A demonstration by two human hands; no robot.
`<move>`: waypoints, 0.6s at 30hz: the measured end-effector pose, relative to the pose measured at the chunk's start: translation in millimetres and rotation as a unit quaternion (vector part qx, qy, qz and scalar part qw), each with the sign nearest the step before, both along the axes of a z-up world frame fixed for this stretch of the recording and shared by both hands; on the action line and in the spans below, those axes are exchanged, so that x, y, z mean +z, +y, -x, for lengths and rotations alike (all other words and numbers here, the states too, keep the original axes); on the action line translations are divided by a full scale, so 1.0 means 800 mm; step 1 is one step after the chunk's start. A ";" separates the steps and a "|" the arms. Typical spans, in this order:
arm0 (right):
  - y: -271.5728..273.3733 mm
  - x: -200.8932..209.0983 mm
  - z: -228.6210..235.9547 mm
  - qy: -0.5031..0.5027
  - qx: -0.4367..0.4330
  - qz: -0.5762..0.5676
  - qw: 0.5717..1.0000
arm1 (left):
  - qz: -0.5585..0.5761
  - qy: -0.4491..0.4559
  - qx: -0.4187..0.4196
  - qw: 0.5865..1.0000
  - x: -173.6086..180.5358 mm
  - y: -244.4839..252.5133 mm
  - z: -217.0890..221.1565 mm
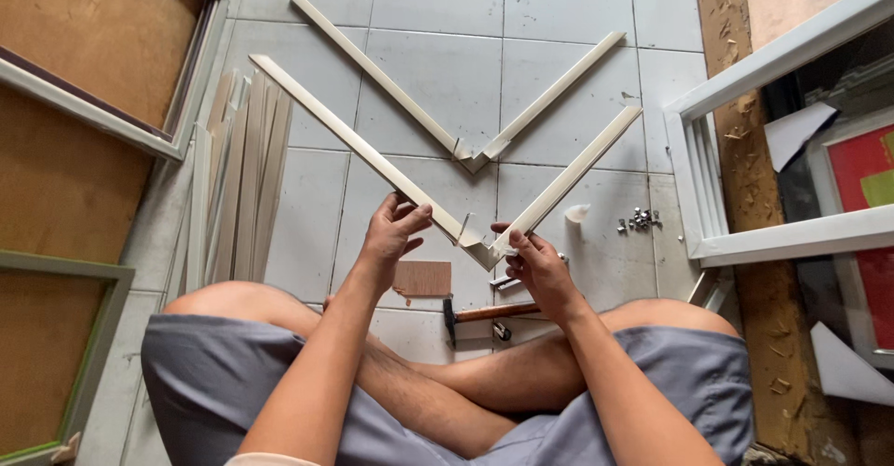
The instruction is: The person assembles a rectangular frame by applying glue to the ends of four white profile pieces and joining them at the corners. The person works on a tiled floor, using a small bottle to apply adhesive and pressing the joints together to form the frame.
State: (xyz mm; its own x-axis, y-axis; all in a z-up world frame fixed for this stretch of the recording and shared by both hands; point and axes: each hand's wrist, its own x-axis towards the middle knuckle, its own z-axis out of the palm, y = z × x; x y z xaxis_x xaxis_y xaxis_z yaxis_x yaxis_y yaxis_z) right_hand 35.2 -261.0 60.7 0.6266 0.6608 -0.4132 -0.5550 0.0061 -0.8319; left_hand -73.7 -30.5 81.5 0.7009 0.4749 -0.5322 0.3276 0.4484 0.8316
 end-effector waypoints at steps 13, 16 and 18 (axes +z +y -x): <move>0.043 0.010 -0.038 0.035 -0.060 -0.111 0.991 | 0.068 -0.027 0.070 0.995 0.023 0.019 -0.049; 0.042 0.012 -0.037 0.044 -0.065 -0.122 0.989 | 0.060 -0.040 0.085 0.994 0.014 0.021 -0.052; 0.045 0.011 -0.040 0.039 -0.066 -0.124 0.989 | 0.045 -0.048 0.095 0.993 0.013 0.024 -0.055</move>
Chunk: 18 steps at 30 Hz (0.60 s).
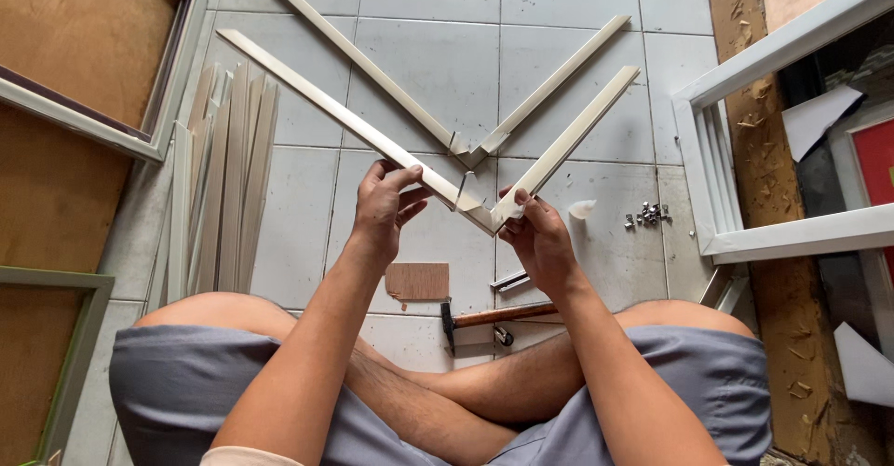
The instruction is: The person assembles a rectangular frame by applying glue to the ends of four white profile pieces and joining them at the corners. The person works on a tiled floor, using a small bottle to apply adhesive and pressing the joints together to form the frame.
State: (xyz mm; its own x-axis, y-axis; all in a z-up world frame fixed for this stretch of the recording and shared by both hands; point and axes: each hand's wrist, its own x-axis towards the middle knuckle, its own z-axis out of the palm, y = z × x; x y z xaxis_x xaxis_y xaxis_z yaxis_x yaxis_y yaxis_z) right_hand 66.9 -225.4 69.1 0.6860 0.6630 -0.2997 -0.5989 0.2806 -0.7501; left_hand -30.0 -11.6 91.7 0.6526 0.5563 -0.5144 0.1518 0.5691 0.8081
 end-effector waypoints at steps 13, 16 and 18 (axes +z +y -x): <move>0.006 -0.007 0.007 0.010 0.003 -0.035 0.999 | 0.021 -0.047 -0.043 0.998 -0.020 0.002 0.000; 0.011 0.000 0.028 0.141 -0.074 0.039 0.987 | 0.031 -0.055 -0.040 0.997 -0.036 -0.001 -0.002; 0.017 -0.012 0.049 -0.060 0.037 0.197 0.978 | 0.051 -0.047 -0.037 0.997 -0.039 -0.007 -0.005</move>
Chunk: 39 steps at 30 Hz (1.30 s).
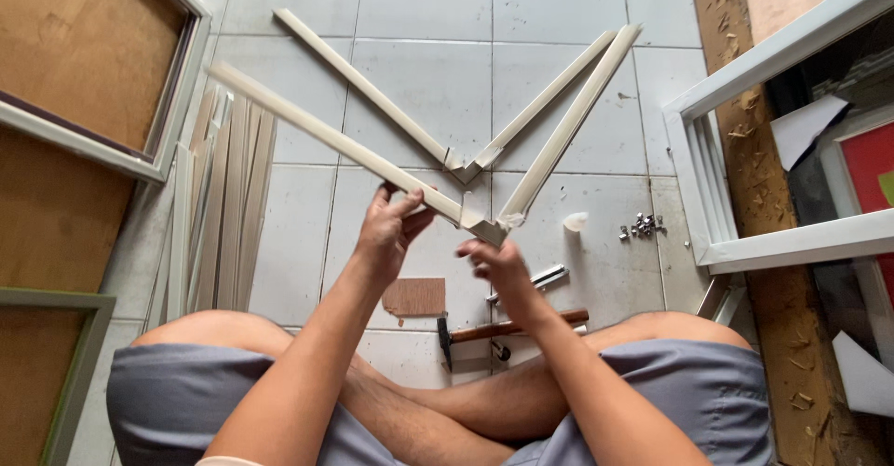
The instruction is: The person assembles a rectangular frame by applying glue to the ends of four white profile pieces and joining them at the corners. The person works on a tiled floor, using a small bottle to apply adhesive and pressing the joints together to form the frame.
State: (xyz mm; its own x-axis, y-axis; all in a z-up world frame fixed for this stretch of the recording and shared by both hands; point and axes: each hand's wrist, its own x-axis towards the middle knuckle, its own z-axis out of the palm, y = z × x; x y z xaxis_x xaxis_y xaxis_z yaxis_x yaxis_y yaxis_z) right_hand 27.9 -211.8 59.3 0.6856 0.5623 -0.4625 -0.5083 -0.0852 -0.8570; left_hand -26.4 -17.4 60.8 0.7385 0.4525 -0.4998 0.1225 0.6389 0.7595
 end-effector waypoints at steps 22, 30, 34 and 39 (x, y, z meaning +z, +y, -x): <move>-0.012 -0.004 -0.084 0.105 -0.147 -0.375 0.909 | -0.740 0.235 -0.271 0.569 -0.143 -0.031 -0.229; -0.010 -0.017 -0.092 0.153 -0.139 -0.400 0.893 | -0.792 0.277 -0.207 0.504 -0.152 0.084 -0.146; -0.005 -0.029 -0.093 0.177 -0.103 -0.410 0.889 | -0.676 0.337 -0.198 0.625 -0.091 0.149 -0.069; -0.004 -0.028 -0.082 0.238 -0.094 -0.429 0.866 | -0.652 0.423 -0.341 0.529 -0.055 0.232 0.011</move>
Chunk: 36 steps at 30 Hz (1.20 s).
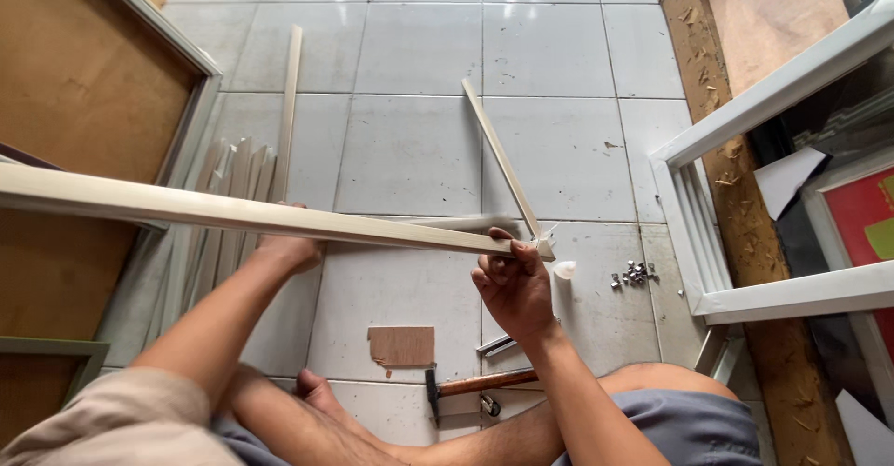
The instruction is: The person assembles a rectangular frame by applying glue to the ends of four white profile pieces and joining them at the corners. The person works on a tiled floor, using a small bottle to apply adhesive and pressing the joints together to form the frame.
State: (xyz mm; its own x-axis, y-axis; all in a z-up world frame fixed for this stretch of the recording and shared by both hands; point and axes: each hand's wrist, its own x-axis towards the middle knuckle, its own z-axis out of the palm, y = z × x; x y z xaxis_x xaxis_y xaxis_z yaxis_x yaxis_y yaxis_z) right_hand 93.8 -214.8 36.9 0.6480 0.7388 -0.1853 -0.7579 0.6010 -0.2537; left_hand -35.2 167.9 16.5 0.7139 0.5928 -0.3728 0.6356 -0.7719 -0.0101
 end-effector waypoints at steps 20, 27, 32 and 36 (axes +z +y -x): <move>-0.005 0.005 0.003 -0.017 0.175 0.004 0.984 | 0.343 -0.592 -0.142 0.715 0.255 -0.260 0.007; -0.015 0.050 0.021 -0.142 0.416 -0.022 0.898 | 0.307 -0.436 -0.202 0.821 0.098 -0.238 -0.050; -0.020 -0.001 -0.011 -0.133 0.303 0.206 0.921 | 0.220 -0.311 -0.173 0.908 0.069 -0.203 -0.034; -0.016 0.006 -0.036 -0.235 0.176 0.511 0.808 | 0.061 -0.130 -0.231 0.962 -0.022 -0.169 -0.029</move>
